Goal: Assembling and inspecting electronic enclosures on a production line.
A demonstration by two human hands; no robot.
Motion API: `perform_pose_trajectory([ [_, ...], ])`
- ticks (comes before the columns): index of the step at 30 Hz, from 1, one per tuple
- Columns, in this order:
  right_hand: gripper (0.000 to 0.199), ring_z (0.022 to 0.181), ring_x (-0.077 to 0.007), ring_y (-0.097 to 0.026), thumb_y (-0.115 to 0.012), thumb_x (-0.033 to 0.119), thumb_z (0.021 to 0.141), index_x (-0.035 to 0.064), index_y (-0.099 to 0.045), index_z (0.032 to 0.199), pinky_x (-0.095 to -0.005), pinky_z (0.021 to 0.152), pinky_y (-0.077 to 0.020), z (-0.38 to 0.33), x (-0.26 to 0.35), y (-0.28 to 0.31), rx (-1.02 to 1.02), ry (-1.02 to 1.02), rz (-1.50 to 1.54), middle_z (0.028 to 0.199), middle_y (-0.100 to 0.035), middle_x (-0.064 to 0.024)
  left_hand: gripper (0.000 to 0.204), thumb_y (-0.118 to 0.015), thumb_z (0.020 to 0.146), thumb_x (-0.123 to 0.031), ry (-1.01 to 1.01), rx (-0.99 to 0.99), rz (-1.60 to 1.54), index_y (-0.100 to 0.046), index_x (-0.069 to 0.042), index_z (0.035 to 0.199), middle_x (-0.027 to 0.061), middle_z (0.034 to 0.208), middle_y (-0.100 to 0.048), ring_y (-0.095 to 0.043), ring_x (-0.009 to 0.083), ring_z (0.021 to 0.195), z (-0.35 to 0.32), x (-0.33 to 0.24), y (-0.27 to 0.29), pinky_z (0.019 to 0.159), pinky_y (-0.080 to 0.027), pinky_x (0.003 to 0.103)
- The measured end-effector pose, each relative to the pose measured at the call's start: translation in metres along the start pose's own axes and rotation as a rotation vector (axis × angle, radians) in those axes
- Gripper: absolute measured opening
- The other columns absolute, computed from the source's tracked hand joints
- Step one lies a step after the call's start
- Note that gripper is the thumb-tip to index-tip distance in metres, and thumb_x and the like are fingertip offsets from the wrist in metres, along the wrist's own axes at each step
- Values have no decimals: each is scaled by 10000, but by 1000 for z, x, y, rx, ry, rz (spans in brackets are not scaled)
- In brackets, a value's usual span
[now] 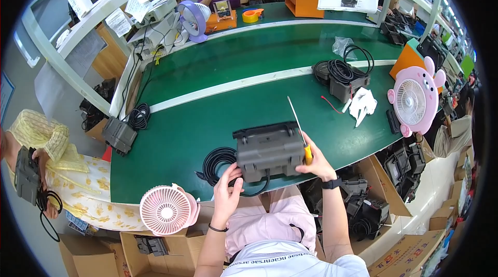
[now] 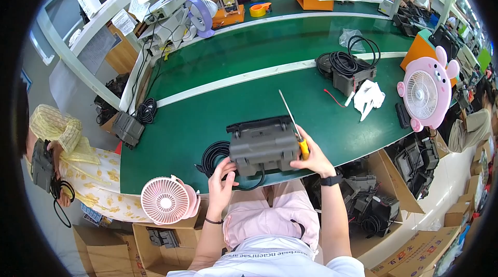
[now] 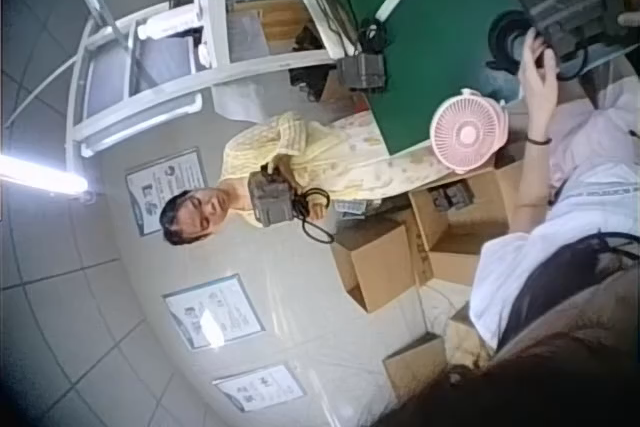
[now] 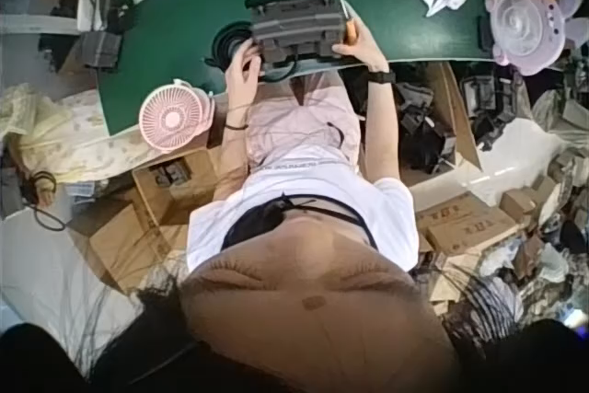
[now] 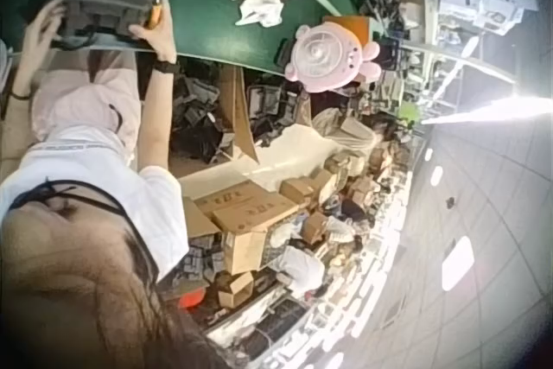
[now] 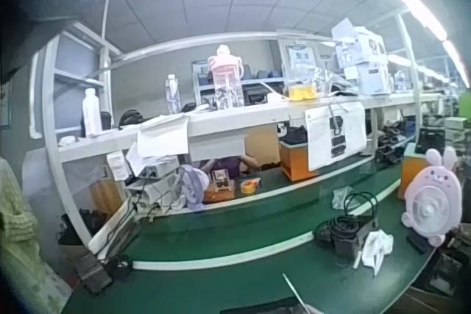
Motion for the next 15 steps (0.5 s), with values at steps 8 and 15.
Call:
perform_pose_trajectory([
  [8,1139,804,-72,-512,-847,-39,570,34,-232,1526,-214,693,-471,-38,-32,12,-191,15,-77,1340,-495,-42,770,-794,769,-177,-215,-4,294,-412,-73,1430,166,1429,-430,-594,270,1120,-6,-43,-11,751,-589,318],
  [15,919,1096,-246,-643,-788,-28,562,131,-458,1405,-295,793,-544,-60,22,-10,-199,505,-583,1410,-524,-156,966,-839,737,-250,-155,88,36,-267,-70,1494,168,1508,-322,-426,327,1336,7,-36,-13,1041,-437,442],
])
Point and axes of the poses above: each hand's wrist, its own z-axis towards the middle knuckle, its own y-axis out of the back of the hand, x = y × z, the point moved 7 cm from there along z, towards the middle knuckle
